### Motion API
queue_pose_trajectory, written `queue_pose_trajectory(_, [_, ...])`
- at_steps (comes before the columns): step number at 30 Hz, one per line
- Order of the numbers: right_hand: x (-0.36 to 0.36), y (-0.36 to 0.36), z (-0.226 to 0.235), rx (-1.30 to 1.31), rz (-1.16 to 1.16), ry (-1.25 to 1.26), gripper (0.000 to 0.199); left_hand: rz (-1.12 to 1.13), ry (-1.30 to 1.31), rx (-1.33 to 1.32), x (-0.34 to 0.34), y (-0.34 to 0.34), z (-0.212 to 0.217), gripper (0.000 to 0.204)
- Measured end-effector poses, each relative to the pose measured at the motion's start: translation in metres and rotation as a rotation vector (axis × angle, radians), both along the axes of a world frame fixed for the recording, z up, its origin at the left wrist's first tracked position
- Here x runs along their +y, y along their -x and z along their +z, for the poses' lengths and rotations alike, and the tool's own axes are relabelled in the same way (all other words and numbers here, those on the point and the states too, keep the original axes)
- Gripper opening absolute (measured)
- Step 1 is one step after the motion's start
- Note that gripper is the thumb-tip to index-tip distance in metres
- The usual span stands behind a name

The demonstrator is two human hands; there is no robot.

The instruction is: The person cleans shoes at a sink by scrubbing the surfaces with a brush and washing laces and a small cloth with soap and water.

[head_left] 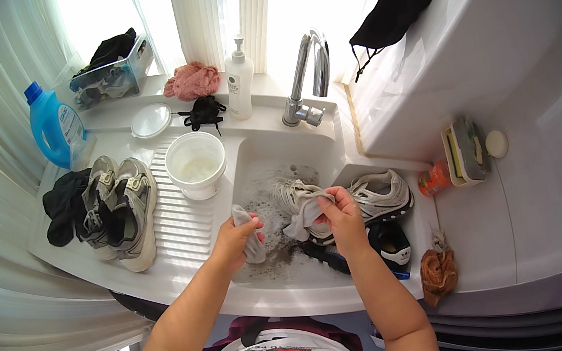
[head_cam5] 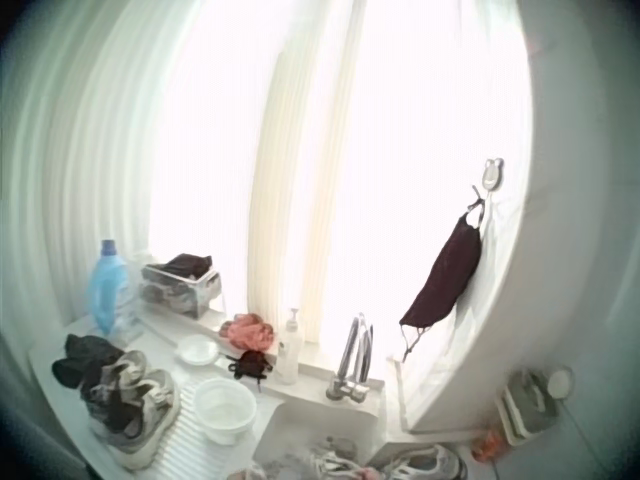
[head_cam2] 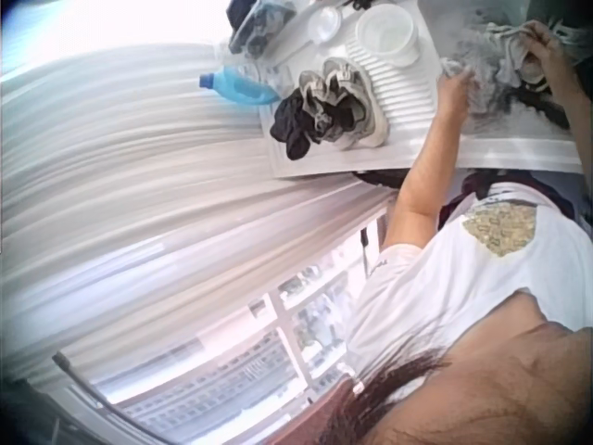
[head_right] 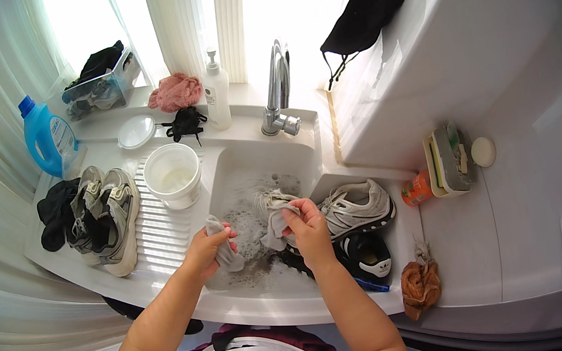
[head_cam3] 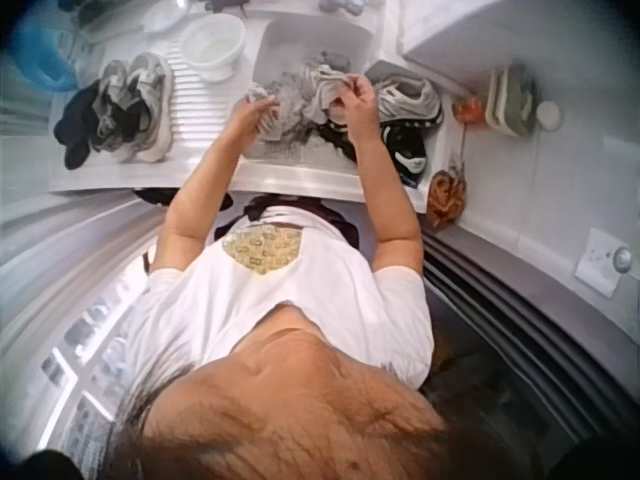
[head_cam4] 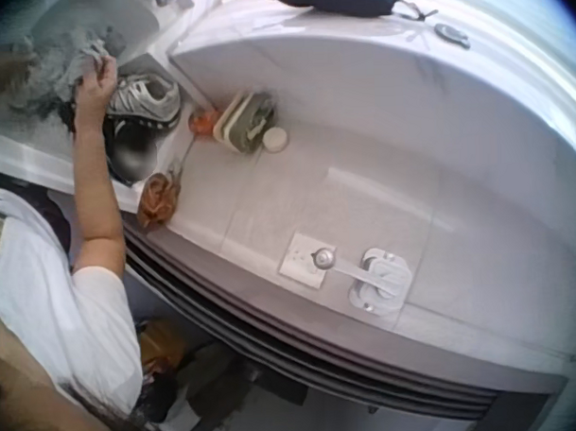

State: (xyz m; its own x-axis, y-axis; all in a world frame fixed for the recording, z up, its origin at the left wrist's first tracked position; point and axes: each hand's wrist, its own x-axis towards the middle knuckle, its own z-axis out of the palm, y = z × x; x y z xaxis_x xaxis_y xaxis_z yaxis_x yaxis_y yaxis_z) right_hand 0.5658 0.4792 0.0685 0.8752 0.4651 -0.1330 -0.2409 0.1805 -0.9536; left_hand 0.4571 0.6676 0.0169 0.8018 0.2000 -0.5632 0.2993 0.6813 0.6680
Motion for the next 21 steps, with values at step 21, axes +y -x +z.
queue_pose_trajectory(21, [-0.022,0.015,-0.038,-0.262,0.562,0.63,0.03,0.029,0.192,-0.227,-0.013,-0.016,-0.016,0.033])
